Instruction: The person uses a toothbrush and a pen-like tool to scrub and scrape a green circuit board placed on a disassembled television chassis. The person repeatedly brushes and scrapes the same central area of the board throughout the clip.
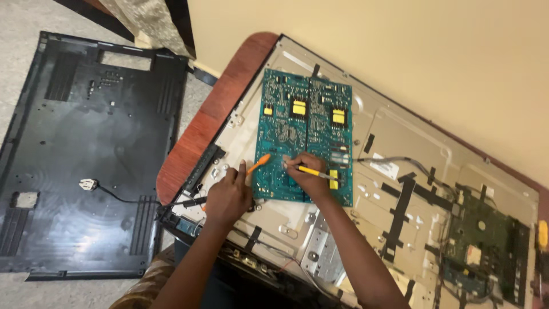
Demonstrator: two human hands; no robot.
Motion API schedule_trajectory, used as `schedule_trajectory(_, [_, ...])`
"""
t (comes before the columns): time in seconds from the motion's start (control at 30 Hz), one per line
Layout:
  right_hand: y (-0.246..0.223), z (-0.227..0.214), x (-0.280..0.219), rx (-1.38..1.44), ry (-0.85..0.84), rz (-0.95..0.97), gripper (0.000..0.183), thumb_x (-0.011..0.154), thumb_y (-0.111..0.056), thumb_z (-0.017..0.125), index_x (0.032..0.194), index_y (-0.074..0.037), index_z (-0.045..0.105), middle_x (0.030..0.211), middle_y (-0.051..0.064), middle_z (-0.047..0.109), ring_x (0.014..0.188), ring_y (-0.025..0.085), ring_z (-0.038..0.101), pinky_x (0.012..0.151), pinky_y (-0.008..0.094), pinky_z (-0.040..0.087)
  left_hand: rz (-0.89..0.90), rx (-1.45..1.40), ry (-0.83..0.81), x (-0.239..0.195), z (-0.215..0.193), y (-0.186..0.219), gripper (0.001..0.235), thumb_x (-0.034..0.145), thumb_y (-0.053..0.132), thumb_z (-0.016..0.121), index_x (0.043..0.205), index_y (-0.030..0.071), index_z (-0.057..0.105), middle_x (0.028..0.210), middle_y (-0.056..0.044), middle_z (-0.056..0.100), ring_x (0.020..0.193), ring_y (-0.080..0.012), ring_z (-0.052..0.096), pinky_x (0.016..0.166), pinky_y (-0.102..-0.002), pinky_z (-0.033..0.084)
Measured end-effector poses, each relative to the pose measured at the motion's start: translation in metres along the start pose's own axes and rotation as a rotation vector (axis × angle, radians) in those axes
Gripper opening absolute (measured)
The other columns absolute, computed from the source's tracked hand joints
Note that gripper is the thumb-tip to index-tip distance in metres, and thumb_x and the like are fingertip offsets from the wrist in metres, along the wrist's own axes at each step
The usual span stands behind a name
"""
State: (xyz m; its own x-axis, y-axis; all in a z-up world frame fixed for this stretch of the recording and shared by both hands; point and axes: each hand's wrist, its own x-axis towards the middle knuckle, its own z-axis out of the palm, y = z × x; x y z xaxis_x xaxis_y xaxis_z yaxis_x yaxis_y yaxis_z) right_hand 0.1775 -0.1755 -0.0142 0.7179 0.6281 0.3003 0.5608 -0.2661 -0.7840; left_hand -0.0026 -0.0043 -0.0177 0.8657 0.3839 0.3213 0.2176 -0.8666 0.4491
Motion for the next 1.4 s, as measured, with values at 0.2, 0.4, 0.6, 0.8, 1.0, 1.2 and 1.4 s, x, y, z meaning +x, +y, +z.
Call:
schedule_trajectory(0.2, [-0.001,0.005,0.001,-0.042,-0.001,-0.002,0.015,0.078,-0.002,0.084,0.078,-0.002,0.069,0.078,0.007,0.069,0.067,0.014,0.066,0.062,0.028,0.053,-0.075,0.019,-0.038,-0.001,0.000,0.000,0.053,0.085,0.020,0.063,0.134,0.001,0.063,0.093,-0.012,0.064,0.060,-0.0284,0.067,0.053,-0.040,0.055])
schedule_trajectory(0.4, [-0.022,0.011,-0.016,0.238,0.308,0.023,0.008,0.087,-0.003,0.076,0.091,-0.001,0.070,0.098,0.008,0.069,0.085,0.014,0.069,0.075,0.027,0.059,-0.085,0.068,-0.007,0.001,0.003,-0.001,0.044,0.099,0.030,0.059,0.131,0.000,0.064,0.093,-0.012,0.064,0.060,-0.0284,0.068,0.051,-0.040,0.055])
schedule_trajectory(0.6, [-0.038,0.037,-0.057,0.038,0.469,0.044,0.015,0.090,0.004,0.074,0.104,0.001,0.075,0.105,0.012,0.067,0.096,0.017,0.067,0.085,0.027,0.054,-0.095,0.096,-0.050,0.001,0.007,0.000,0.045,0.098,0.027,0.057,0.133,-0.001,0.062,0.094,-0.012,0.064,0.060,-0.0266,0.068,0.051,-0.039,0.055])
schedule_trajectory(0.8, [-0.030,0.064,-0.055,0.215,0.661,0.347,0.012,0.089,-0.002,0.077,0.101,-0.002,0.075,0.091,0.008,0.076,0.078,0.008,0.067,0.069,0.022,0.055,-0.103,0.080,-0.060,0.000,0.007,-0.001,0.046,0.095,0.027,0.059,0.133,0.000,0.062,0.093,-0.012,0.064,0.061,-0.0272,0.068,0.051,-0.039,0.055])
schedule_trajectory(1.0, [-0.041,0.068,-0.056,0.061,0.669,0.227,0.012,0.090,0.000,0.078,0.102,-0.002,0.074,0.094,0.008,0.073,0.081,0.009,0.066,0.071,0.022,0.055,-0.085,0.036,-0.065,0.003,0.004,-0.002,0.044,0.097,0.025,0.058,0.132,-0.002,0.062,0.092,-0.012,0.063,0.061,-0.0267,0.068,0.051,-0.038,0.055])
schedule_trajectory(1.2, [-0.047,0.053,-0.050,-0.077,0.606,0.227,0.022,0.080,0.004,0.077,0.101,-0.002,0.075,0.108,0.011,0.070,0.077,0.010,0.068,0.063,0.023,0.056,-0.112,0.069,-0.118,0.008,-0.001,0.001,0.045,0.093,0.026,0.060,0.129,-0.001,0.063,0.090,-0.013,0.064,0.059,-0.0288,0.067,0.050,-0.039,0.055])
schedule_trajectory(1.4, [-0.044,0.063,-0.055,0.013,0.610,0.259,0.019,0.085,0.005,0.078,0.102,-0.003,0.074,0.085,0.005,0.073,0.069,0.007,0.062,0.062,0.021,0.050,-0.111,0.037,-0.100,0.010,-0.006,0.004,0.044,0.094,0.024,0.060,0.129,-0.002,0.065,0.090,-0.014,0.064,0.059,-0.0288,0.067,0.051,-0.039,0.055])
